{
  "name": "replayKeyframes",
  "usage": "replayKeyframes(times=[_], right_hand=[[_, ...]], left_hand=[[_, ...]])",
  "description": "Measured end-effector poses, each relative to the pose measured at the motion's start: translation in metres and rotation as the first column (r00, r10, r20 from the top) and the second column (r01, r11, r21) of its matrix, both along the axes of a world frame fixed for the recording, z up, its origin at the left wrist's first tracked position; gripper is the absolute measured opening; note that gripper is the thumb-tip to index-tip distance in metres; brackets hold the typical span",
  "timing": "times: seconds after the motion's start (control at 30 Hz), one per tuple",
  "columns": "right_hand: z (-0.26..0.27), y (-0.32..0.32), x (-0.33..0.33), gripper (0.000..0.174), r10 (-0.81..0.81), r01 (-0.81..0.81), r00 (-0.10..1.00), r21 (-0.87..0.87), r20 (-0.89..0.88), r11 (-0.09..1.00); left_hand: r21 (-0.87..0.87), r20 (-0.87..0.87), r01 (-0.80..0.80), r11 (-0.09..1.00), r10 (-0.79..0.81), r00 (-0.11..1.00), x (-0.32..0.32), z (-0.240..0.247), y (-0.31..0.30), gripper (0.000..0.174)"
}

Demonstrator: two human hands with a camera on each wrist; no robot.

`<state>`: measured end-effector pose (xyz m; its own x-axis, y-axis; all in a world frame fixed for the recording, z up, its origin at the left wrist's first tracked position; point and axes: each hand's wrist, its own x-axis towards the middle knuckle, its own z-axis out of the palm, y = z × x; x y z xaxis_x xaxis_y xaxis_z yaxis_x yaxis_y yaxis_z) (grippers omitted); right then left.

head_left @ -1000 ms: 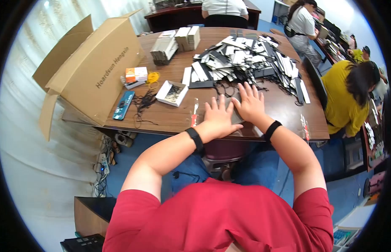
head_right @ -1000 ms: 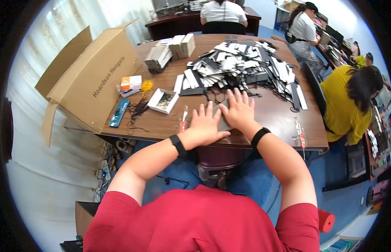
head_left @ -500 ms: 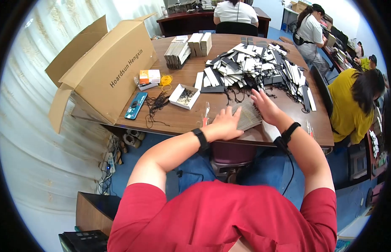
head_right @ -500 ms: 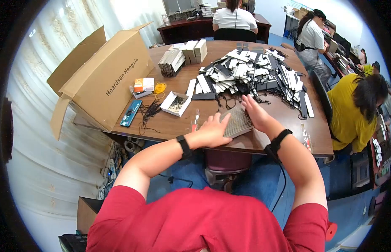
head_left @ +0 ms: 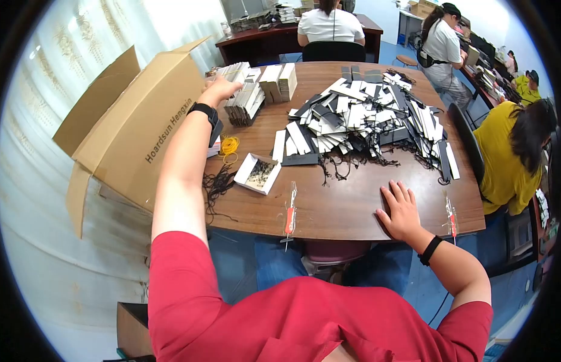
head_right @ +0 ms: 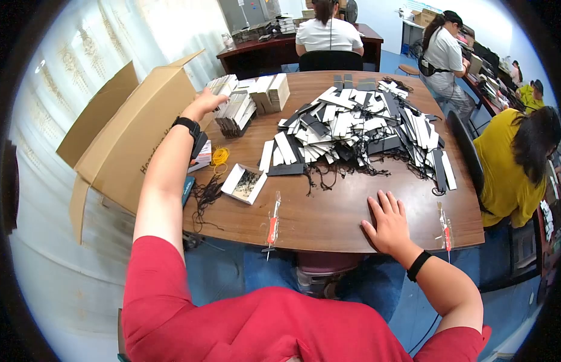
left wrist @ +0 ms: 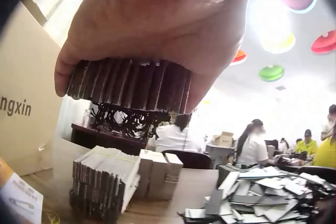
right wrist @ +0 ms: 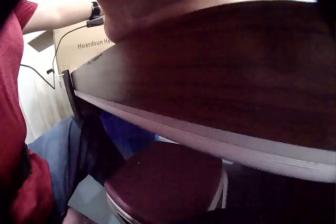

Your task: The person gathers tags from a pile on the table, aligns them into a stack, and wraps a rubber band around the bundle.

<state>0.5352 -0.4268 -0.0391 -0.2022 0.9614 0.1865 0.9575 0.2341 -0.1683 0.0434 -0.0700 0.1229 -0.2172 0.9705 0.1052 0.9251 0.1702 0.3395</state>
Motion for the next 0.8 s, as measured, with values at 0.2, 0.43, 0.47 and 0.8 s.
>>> replayKeyframes(times=[0.2,0.43,0.47,0.8], right_hand=[[0.004,0.001,0.000,0.061,-0.001,0.001,1.000,0.008,-0.021,1.000],[0.003,0.001,-0.001,0.062,-0.003,0.003,1.000,-0.007,-0.015,1.000],[0.004,0.001,-0.001,0.062,-0.003,0.002,1.000,-0.013,-0.017,1.000],[0.006,0.002,0.000,0.062,-0.004,0.004,1.000,-0.022,-0.024,1.000]], left_hand=[[-0.122,-0.166,-0.074,0.990,0.054,0.985,0.025,-0.040,0.022,0.091],[-0.131,-0.200,-0.123,0.984,0.095,0.975,0.034,-0.036,0.012,0.084],[-0.118,-0.208,-0.090,0.989,0.064,0.976,0.034,-0.036,0.009,0.085],[-0.032,-0.177,-0.083,0.996,0.076,0.981,0.015,-0.050,0.043,0.089]])
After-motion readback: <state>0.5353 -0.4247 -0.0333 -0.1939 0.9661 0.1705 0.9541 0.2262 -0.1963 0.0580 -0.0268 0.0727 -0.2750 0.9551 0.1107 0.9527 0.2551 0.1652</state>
